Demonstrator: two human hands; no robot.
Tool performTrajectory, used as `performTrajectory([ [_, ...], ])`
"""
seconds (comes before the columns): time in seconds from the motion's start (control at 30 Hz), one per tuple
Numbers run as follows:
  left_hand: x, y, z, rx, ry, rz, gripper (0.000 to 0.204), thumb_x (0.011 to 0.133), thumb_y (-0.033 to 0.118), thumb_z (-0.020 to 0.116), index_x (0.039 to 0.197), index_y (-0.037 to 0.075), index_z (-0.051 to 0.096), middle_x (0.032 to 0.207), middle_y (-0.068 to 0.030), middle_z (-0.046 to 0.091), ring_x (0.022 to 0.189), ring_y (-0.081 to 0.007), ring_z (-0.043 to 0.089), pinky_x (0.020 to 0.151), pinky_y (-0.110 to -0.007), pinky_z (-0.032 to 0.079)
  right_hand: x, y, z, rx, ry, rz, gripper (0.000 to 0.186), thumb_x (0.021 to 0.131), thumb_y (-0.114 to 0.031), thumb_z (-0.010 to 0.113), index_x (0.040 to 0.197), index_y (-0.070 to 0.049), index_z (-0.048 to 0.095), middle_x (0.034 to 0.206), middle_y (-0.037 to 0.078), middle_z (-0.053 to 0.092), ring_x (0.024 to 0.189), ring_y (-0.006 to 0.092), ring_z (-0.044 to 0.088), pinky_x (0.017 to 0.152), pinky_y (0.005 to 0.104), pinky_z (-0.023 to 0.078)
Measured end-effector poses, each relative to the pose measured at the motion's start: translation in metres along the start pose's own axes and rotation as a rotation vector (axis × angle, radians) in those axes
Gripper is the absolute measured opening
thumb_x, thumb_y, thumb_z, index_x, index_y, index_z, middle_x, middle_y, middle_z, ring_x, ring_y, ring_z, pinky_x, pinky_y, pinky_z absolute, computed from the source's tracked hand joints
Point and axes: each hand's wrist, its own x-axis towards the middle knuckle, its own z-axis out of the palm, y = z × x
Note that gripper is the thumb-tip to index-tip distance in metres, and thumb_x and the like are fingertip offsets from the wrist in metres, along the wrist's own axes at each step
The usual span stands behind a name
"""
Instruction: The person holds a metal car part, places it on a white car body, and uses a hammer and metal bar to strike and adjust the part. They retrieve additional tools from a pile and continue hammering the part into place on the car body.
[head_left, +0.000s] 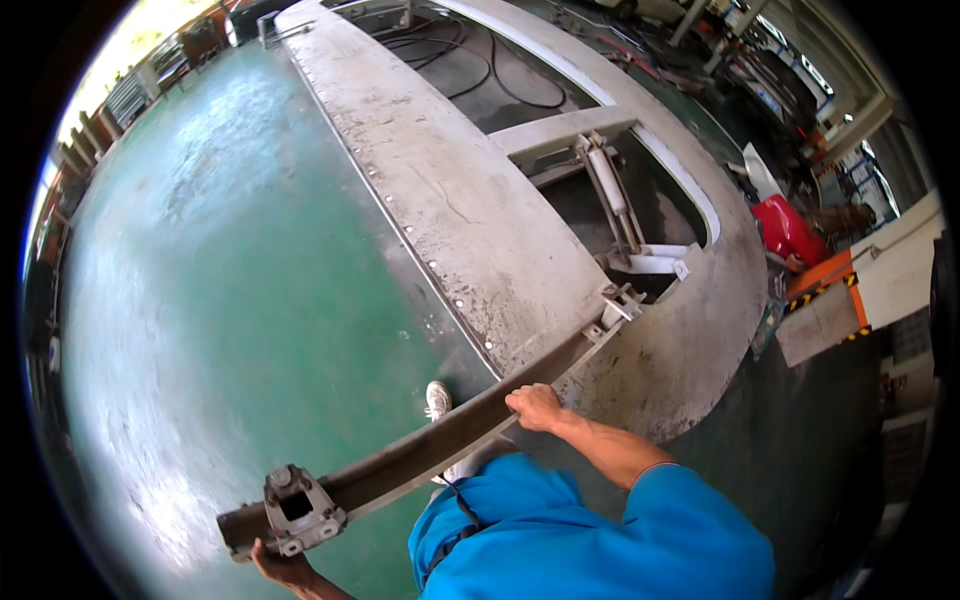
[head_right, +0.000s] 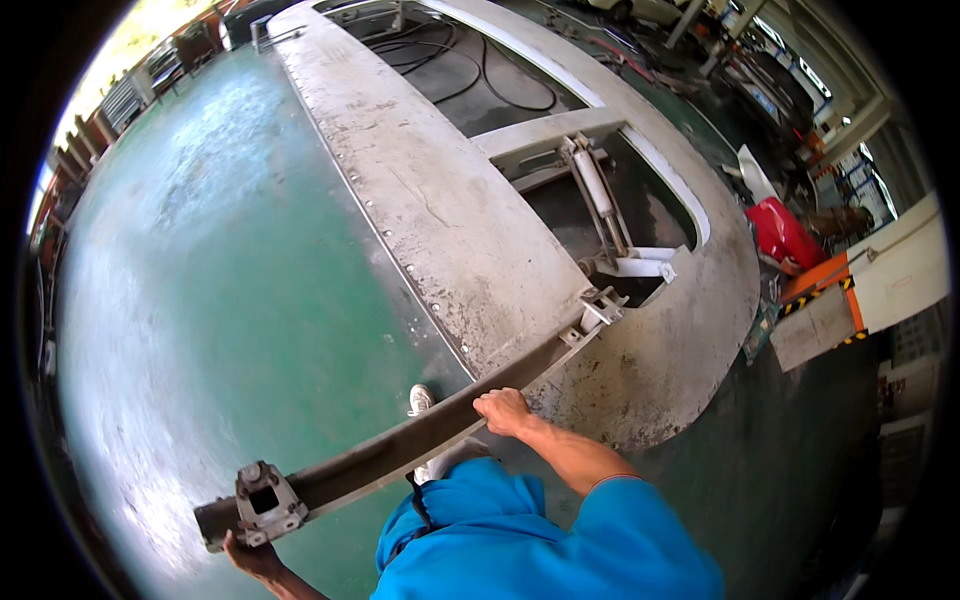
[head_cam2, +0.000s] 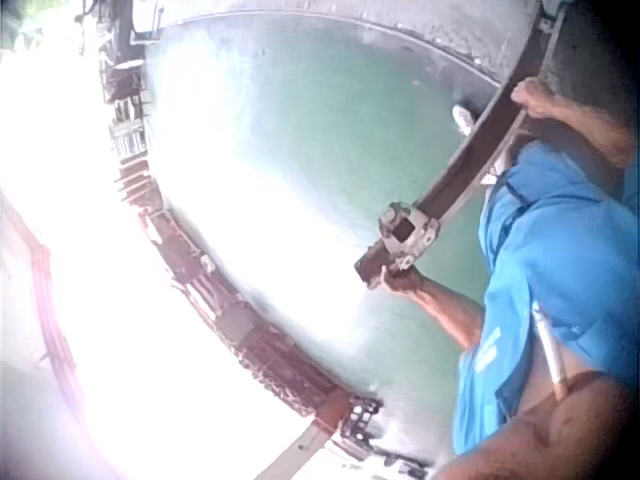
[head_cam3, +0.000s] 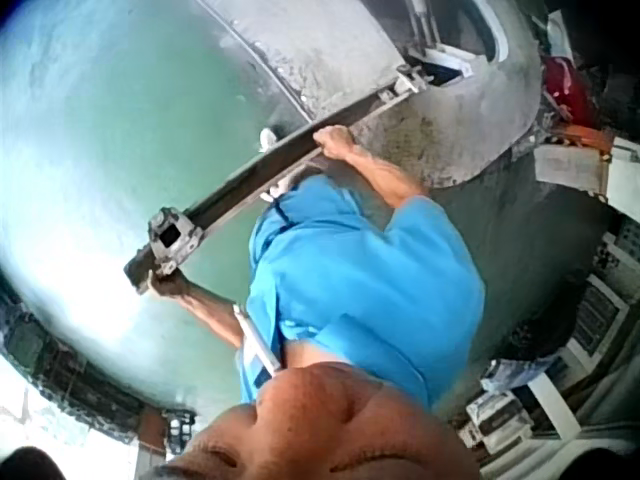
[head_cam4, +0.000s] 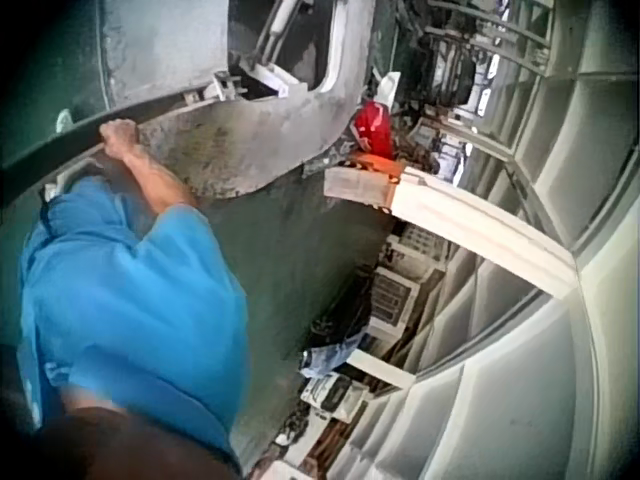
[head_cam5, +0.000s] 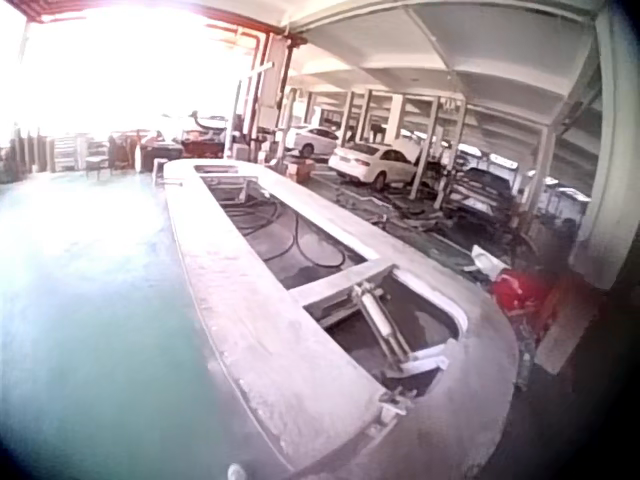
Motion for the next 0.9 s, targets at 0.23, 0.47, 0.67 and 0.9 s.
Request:
performTrajectory([
  [0.23, 0.094, -0.039, -0.062, 0.584, -0.183, 0.642, 0.032, 0.090, 0.016, 0.072, 0.115, -0.003, 0.067, 0.088, -0.0187, 0.067, 0.070, -0.0281, 0.061, 0.063, -0.040, 0.057, 0.056, -0.005, -0.014, -0.093, -0.239, 0.159, 0.014, 0.077, -0.009, 0.070, 0.092, -0.010, 0.069, 0.101, 0.011, 0.071, 0.102, 0.0298, 0.068, 0.085, 0.0438, 0.055],
  [0.47, 0.097, -0.073, 0.072, 0.356, 0.177, 0.342, 0.041, 0.088, 0.018, 0.072, 0.121, -0.004, 0.064, 0.113, -0.0225, 0.064, 0.093, -0.0339, 0.065, 0.078, -0.043, 0.060, 0.177, -0.069, -0.080, 0.276, -0.364, 0.052, 0.023, 0.076, -0.018, 0.068, 0.092, -0.003, 0.069, 0.092, 0.020, 0.070, 0.093, 0.0426, 0.069, 0.074, 0.0544, 0.055],
  [0.67, 0.137, -0.052, 0.081, 0.026, -0.050, -0.291, 0.052, 0.092, 0.029, 0.063, 0.132, -0.004, 0.056, 0.131, -0.0169, 0.063, 0.119, -0.0318, 0.061, 0.103, -0.046, 0.051, 0.285, -0.252, -0.091, 0.641, -0.224, -0.252, 0.036, 0.090, -0.036, 0.067, 0.112, -0.008, 0.067, 0.111, 0.015, 0.069, 0.103, 0.0393, 0.066, 0.086, 0.0498, 0.054],
  [0.9, 0.150, -0.043, 0.114, -0.068, -0.052, -0.354, 0.049, 0.084, 0.014, 0.066, 0.132, 0.005, 0.059, 0.126, -0.0110, 0.065, 0.117, -0.0285, 0.061, 0.103, -0.046, 0.048, 0.331, -0.351, -0.086, 0.735, -0.336, -0.355, 0.029, 0.095, -0.023, 0.063, 0.119, -0.009, 0.070, 0.112, 0.015, 0.069, 0.102, 0.0355, 0.067, 0.088, 0.0437, 0.055],
])
